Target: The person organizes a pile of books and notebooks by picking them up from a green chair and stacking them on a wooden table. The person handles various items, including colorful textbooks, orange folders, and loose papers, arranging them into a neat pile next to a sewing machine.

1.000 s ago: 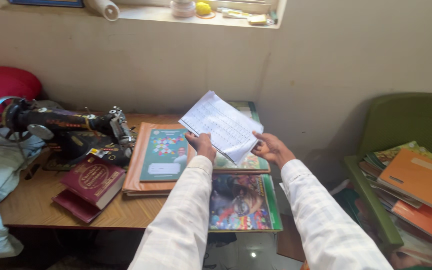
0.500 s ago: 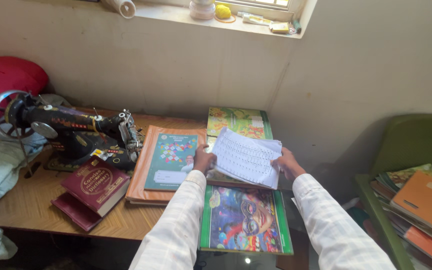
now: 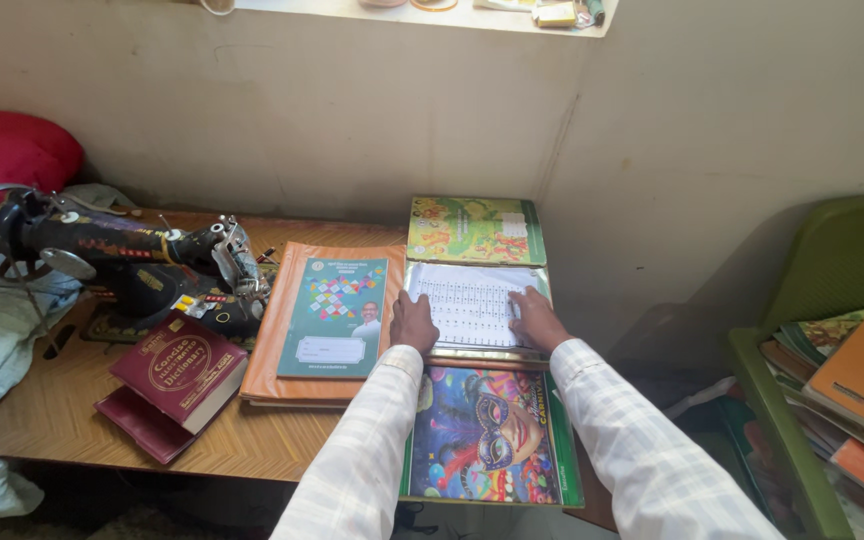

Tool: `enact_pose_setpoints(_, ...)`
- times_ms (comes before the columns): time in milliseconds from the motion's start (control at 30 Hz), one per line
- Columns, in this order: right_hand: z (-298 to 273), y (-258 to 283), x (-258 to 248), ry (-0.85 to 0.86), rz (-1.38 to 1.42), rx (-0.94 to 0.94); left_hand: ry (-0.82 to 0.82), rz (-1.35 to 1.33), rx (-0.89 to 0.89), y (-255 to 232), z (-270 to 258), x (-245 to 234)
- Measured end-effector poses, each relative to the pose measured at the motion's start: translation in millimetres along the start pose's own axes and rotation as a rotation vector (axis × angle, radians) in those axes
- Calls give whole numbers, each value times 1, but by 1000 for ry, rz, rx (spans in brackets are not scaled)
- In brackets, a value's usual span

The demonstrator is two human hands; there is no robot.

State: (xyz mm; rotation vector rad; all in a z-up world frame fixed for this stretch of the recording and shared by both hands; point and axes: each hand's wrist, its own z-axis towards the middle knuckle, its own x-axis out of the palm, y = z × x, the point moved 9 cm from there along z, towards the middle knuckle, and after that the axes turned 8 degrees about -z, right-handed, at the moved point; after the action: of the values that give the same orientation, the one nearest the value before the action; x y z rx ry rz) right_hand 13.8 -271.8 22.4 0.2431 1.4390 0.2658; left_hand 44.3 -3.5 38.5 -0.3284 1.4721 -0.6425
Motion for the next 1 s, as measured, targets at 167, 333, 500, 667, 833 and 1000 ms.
enact_pose_setpoints(167,-4,24,-6,-17,-98,-106,75,91,44,-22,-6,-5)
enact_pose_setpoints(333,-30,59,-19,319,-327,76,268,189,121,-57,-6,-10)
enact_pose_setpoints(500,-36,61,-20,484,-317,71,406,282,47,-38,-5,-12)
enact_pose_setpoints(667,-35,56,-9,566,-370,64,451,396,1,-30,9,12)
enact_pose_setpoints(833,-27,59,-14,668,-391,122,513,472,-54,-25,23,33)
enact_pose_setpoints(1000,-21,62,-18,733,-405,152,558,507,-104,-25,29,43)
